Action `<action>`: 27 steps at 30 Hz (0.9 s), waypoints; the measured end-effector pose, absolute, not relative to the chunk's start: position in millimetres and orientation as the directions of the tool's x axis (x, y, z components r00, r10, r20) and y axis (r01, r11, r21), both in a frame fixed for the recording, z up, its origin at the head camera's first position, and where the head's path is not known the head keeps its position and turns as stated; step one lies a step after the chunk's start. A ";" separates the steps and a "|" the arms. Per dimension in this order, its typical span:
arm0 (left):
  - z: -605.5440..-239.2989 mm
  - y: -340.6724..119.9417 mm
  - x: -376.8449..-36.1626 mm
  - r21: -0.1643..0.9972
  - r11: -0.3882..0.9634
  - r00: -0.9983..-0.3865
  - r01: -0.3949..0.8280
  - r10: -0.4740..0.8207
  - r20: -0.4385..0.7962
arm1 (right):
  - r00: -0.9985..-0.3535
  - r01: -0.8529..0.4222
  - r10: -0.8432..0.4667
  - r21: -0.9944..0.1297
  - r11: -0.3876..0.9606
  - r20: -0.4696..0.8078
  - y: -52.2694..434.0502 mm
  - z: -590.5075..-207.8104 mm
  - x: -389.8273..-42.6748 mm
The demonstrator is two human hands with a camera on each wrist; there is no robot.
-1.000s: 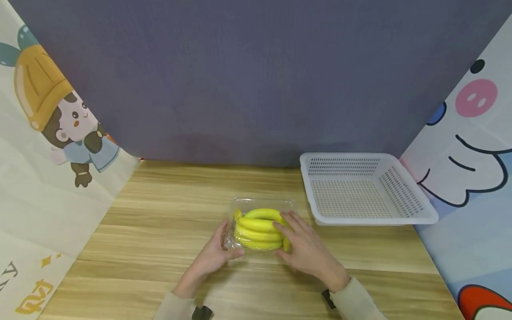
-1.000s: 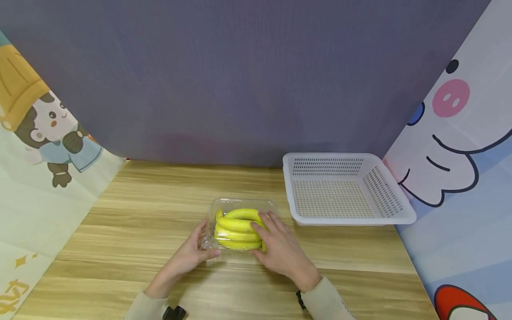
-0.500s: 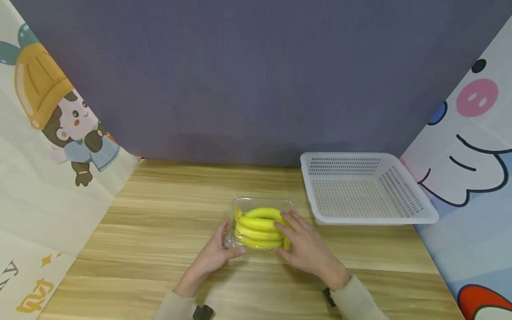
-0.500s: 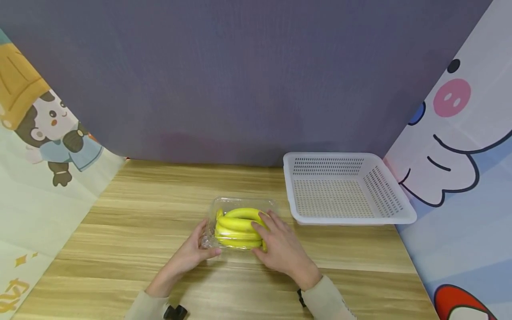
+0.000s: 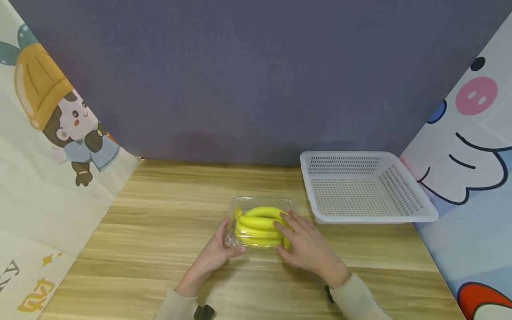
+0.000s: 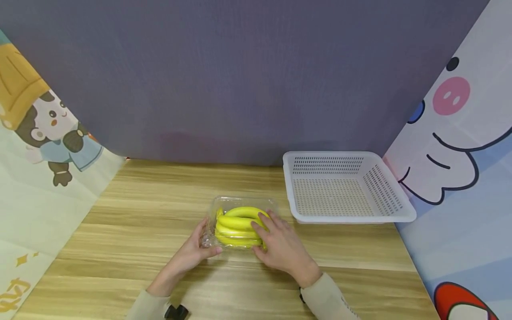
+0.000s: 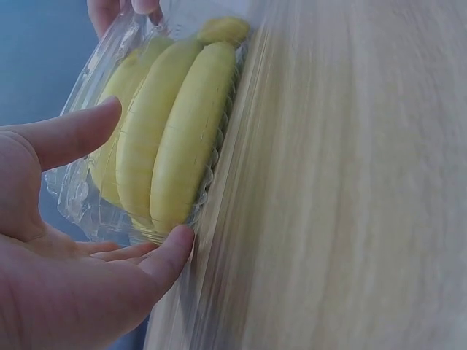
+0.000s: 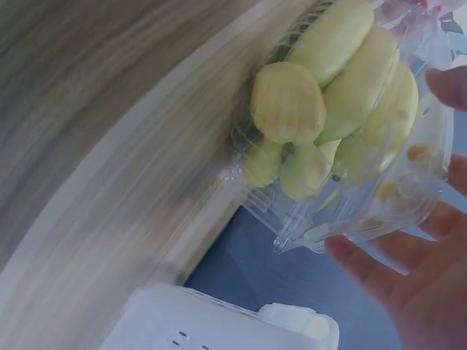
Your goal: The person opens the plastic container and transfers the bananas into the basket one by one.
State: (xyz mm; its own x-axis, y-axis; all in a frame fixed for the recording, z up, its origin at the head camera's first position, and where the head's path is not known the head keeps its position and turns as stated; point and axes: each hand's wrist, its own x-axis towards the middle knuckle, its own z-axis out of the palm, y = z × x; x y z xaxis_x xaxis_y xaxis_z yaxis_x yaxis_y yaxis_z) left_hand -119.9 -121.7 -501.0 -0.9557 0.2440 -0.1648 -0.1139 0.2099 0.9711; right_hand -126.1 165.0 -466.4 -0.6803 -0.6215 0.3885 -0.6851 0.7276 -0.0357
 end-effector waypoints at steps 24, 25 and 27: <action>-504.4 -119.5 -123.2 0.976 0.185 -0.962 -0.115 0.223 -0.156 | -0.627 -0.712 -0.610 -0.039 0.701 0.484 169.3 -454.6 -139.8; -504.6 -119.1 -123.2 0.977 0.180 -0.962 -0.114 0.226 -0.153 | -0.626 -0.714 -0.609 -0.044 0.699 0.487 169.5 -454.1 -140.1; -504.9 -118.5 -122.9 0.978 0.177 -0.961 -0.111 0.231 -0.151 | -0.624 -0.718 -0.608 -0.053 0.694 0.491 170.0 -453.0 -140.0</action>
